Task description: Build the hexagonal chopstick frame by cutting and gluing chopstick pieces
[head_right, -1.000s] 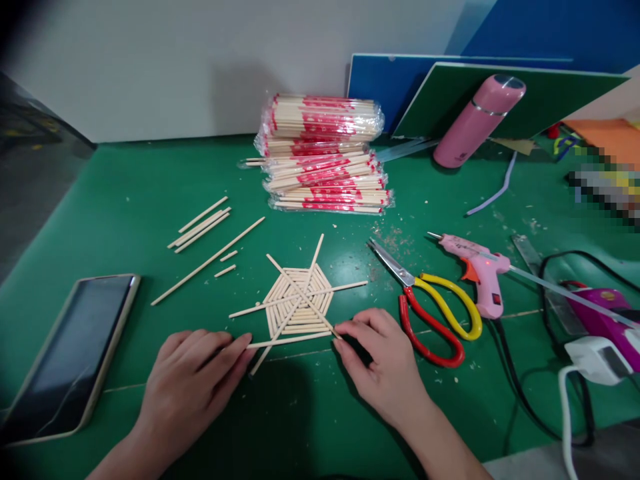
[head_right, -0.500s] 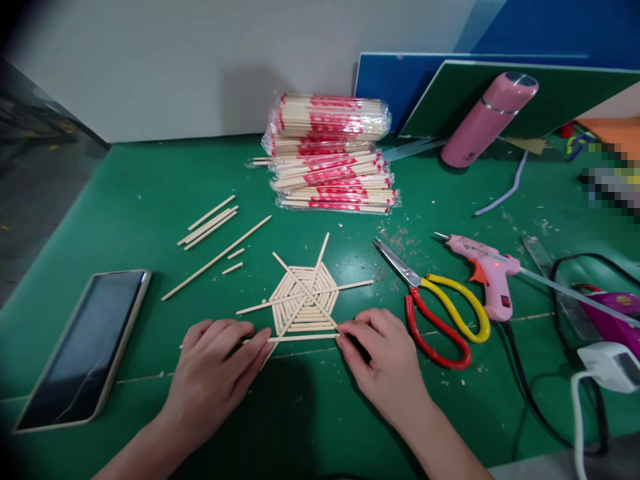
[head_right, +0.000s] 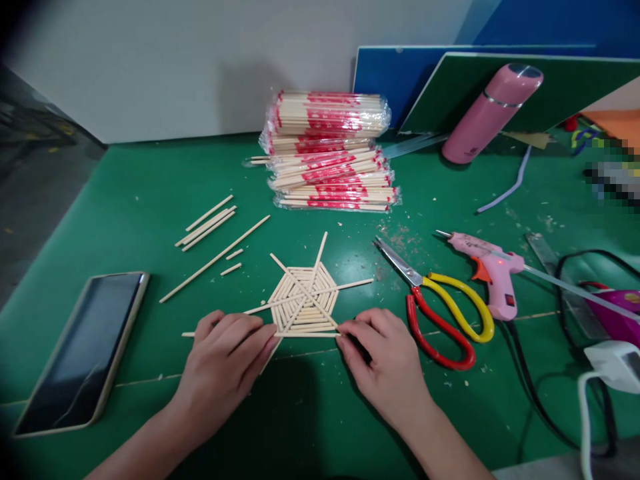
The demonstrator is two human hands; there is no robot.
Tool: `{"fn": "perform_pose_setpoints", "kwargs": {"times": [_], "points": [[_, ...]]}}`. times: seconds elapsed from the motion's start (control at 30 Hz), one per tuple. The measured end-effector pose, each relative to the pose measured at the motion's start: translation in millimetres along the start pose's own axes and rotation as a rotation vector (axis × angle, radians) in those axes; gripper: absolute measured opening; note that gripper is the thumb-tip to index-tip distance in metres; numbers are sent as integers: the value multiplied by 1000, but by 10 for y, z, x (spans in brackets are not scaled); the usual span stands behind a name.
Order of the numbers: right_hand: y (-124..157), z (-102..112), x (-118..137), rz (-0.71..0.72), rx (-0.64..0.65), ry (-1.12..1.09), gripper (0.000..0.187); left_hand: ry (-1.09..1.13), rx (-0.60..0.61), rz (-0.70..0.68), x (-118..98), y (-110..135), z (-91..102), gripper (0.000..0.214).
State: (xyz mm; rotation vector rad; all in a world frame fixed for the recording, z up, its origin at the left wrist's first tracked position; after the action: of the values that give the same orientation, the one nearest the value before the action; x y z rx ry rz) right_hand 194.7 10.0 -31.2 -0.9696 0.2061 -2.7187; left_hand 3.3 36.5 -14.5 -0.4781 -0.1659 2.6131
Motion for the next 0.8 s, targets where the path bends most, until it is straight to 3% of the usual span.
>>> {"fn": "perform_pose_setpoints", "kwargs": {"times": [0.13,0.47,0.8], "points": [[-8,0,11,4,3,0,13,65,57,29,20,6,-50,20],[-9,-2,17,6,13,-7,13,92,6,-37,-29,-15,-14,18],[7,-6,2,18,15,11,14,155,23,14,-17,-17,-16,14]]}}
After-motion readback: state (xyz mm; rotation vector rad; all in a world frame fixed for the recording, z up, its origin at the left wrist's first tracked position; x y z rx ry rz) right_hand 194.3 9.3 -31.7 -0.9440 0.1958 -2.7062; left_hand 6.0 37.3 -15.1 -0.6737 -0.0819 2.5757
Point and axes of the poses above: each hand's wrist, its own y-axis away from the middle knuckle, its own z-axis out of the back of the hand, x = y × z, the point moved 5 cm from there along -y, towards the middle knuckle, and after that the axes turned 5 degrees about z, right-handed, at the moved point
